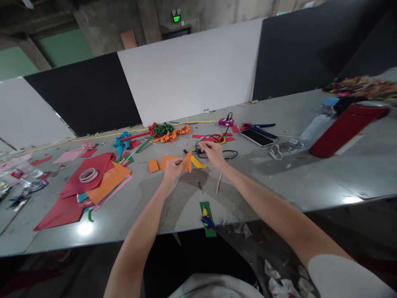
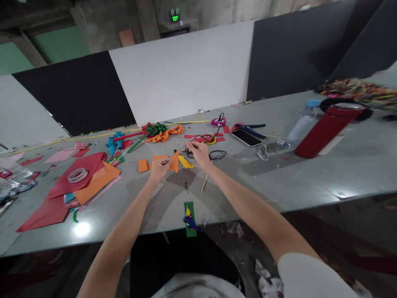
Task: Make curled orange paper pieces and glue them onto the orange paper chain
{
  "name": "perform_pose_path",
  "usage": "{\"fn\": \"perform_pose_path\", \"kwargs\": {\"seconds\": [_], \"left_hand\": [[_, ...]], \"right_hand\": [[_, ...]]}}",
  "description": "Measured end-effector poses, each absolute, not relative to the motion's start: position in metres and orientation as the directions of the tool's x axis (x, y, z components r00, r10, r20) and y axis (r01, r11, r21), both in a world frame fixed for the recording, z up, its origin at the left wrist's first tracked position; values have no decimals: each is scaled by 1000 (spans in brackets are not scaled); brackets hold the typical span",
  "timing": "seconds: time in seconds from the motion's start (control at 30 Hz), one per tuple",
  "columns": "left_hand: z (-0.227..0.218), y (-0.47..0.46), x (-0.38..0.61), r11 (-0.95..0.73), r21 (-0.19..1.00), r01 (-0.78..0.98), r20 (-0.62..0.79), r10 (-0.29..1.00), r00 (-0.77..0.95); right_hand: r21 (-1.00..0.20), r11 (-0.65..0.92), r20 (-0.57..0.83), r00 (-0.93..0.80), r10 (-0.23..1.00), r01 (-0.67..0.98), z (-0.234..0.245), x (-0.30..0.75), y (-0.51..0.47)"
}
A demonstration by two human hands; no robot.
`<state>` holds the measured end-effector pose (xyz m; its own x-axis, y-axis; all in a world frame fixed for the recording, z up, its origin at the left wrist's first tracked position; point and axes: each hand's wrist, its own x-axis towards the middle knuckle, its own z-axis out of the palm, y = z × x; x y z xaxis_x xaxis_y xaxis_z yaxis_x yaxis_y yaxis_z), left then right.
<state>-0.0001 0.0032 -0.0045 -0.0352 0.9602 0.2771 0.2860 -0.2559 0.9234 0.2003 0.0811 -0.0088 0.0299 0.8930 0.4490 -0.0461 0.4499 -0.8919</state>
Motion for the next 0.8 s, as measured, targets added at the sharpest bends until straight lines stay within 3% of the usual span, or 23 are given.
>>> {"fn": "perform_pose_path", "kwargs": {"seconds": [0.17,0.57,0.8], "left_hand": [[-4,3,0,-281,912,297,296,955,-5],[-9,4,3,-289,925,248,307,951,-38],[-7,-2,6,-419,834,359,458,889,-28]], "right_hand": [[-895,443,428,-174,887,51,-10,183,64],[-856,512,496,-166,852,70,-9,176,54],[-850,526,516,-176,839,18,-9,174,47]]}}
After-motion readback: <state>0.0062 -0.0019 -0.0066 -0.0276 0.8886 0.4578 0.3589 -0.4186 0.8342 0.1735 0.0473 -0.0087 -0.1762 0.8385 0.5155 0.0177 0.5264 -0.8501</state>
